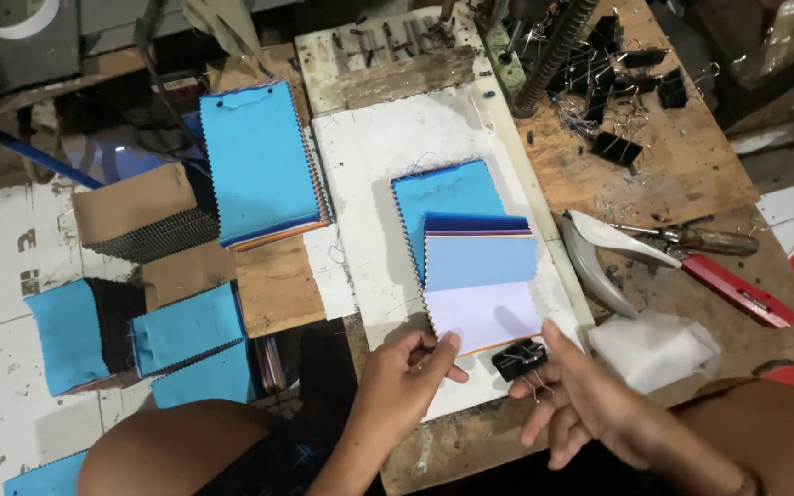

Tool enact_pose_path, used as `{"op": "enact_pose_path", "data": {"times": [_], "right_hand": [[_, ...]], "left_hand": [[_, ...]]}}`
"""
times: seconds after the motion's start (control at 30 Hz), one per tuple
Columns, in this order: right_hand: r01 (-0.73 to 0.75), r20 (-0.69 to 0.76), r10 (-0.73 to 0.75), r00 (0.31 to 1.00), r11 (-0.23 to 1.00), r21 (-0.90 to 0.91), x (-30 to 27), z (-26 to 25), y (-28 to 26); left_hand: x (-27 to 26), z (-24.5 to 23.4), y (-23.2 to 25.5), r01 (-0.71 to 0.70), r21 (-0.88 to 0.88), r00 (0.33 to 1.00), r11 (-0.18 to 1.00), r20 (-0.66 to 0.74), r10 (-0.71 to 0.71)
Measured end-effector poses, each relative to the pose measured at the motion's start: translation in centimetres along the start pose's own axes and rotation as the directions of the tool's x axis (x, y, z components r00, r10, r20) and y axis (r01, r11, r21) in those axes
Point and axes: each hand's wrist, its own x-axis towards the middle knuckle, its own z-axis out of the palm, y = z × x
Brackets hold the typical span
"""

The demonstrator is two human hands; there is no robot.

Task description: The person assembles a notebook by placing a blue cover over a stack of papers, secures it with a binder clip, and then uses a drill press to punch holes along the spine. The person also wipes the drill bit with a cloth during the process.

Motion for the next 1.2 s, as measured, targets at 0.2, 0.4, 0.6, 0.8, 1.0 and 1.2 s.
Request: {"op": "enact_pose_path", "data": {"times": [0.2,0.4,0.6,0.8,1.0,1.2], "right_hand": [[-0.011,0.037,0.015,0.999,0.995,-0.104,-2.7,0.1,-1.0],[0.170,0.196,-0.147,0.969,0.980,-0.103,-0.9,0.2,3.5],[0.313,0.316,-0.272,0.909,0.945,-0.089,1.1,1.3,5.3],[0.533,0.390,-0.472,0.791,0.844,-0.061,2.7,1.7,5.3],[0.419,0.321,-0.389,0.864,0.908,-0.027,2.3,1.5,4.7],[0.407,0.280,-0.383,0.881,0.913,-0.034,2.1,1.8,4.7]], "left_hand": [[-0.3,-0.1,0.3,0.005,0.006,1.000,1.000,0.008,-0.005],[-0.1,-0.4,0.2,0.029,0.001,0.999,1.000,0.028,-0.029],[1.1,-0.3,-1.3,-0.081,0.009,0.996,0.997,0.036,0.080],[2.1,0.1,-2.3,-0.118,0.015,0.993,0.993,0.000,0.118],[2.3,0.4,-2.5,-0.114,-0.034,0.993,0.993,-0.019,0.114],[1.9,0.5,-2.1,-0.064,-0.048,0.998,0.997,-0.033,0.062]]}}
